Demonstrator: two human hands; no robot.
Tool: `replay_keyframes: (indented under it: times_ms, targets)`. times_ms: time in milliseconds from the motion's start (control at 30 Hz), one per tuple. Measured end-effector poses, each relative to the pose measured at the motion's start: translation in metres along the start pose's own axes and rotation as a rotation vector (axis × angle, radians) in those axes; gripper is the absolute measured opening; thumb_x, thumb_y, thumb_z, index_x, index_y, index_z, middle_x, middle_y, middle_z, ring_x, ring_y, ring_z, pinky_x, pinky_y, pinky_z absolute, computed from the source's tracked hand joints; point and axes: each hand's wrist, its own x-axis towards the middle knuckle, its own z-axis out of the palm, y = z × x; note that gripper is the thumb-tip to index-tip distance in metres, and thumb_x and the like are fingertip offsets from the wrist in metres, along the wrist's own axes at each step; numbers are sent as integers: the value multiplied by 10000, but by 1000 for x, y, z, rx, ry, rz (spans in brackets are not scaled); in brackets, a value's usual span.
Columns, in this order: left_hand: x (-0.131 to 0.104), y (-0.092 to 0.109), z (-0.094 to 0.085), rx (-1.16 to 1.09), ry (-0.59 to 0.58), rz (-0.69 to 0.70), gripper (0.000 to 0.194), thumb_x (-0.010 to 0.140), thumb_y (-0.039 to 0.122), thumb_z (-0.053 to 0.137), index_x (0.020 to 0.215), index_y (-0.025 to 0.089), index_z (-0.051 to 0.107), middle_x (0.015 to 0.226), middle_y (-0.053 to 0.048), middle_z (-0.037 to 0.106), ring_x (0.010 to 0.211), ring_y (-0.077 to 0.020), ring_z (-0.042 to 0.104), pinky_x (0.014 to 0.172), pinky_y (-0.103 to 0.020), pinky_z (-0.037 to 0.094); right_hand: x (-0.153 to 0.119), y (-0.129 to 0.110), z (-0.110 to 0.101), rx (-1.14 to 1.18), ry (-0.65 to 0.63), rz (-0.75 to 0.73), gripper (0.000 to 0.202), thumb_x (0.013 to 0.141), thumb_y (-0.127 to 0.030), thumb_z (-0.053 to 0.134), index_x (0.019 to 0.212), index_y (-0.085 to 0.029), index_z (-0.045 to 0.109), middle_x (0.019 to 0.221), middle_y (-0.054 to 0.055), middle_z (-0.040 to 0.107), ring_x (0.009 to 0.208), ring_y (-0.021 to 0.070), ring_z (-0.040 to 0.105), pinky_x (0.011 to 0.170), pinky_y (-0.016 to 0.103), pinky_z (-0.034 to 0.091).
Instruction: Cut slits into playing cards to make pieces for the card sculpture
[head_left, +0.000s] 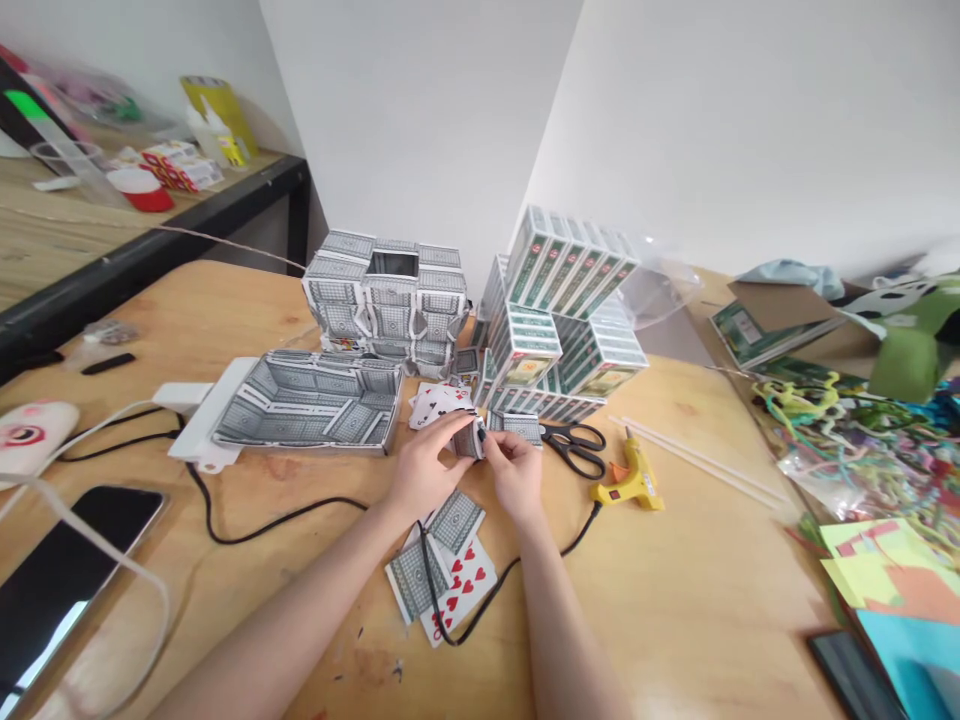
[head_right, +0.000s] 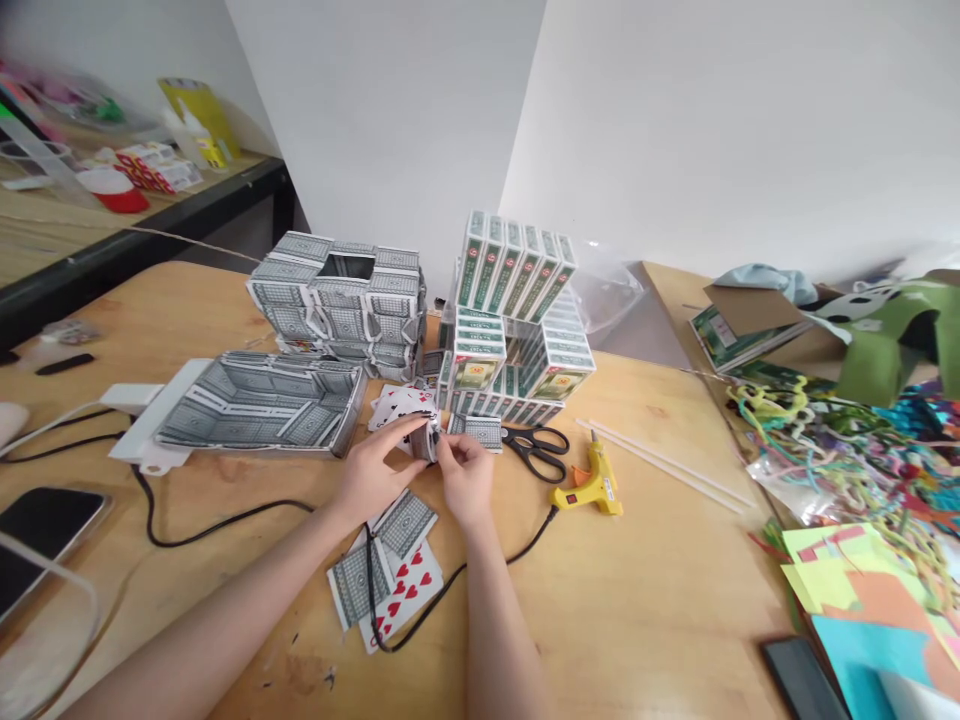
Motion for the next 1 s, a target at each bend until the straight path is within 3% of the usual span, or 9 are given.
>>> replay_keyframes:
  times_ms: [233, 467, 800, 1000]
  targets:
    - [1, 2, -1, 23, 27, 24, 479, 725, 142, 571, 1187, 241, 490, 1212, -40, 554, 1138, -210, 497, 990, -406, 404, -4, 1, 2, -125, 48, -72, 259, 766, -371, 533, 771, -157, 678, 754, 43, 692, 720, 200, 611, 680, 309, 480]
    - [1, -1, -1, 97, 98, 33, 488, 718, 107, 544, 1186, 238, 497, 1217, -39, 550, 1126, -207, 507, 986, -392, 410, -10, 7, 7, -94, -49, -191, 324, 732, -296, 591, 1041, -204, 630, 1035, 63, 660, 877, 220, 629, 799, 346, 496]
    - [-1, -3, 0, 77, 93, 27, 504, 702, 87, 531, 1182, 241, 513, 1210, -33, 555, 1135, -216, 497, 987, -414, 406, -12, 7, 9, -143, -87, -226, 268, 751, -253, 557, 1003, -224, 642, 964, 56, 682, 836, 214, 649, 781, 354, 521]
    - [0, -4, 0, 96, 77, 50, 522, 703, 67, 533, 1188, 258, 509, 1208, -23, 555, 1136, -216, 487, 992, -414, 392, -11, 8, 10, -33, -111, -171, 196, 742, -243, 556, 913, -218, 648, 882, 50, 691, 804, 210, 651, 754, 343, 516]
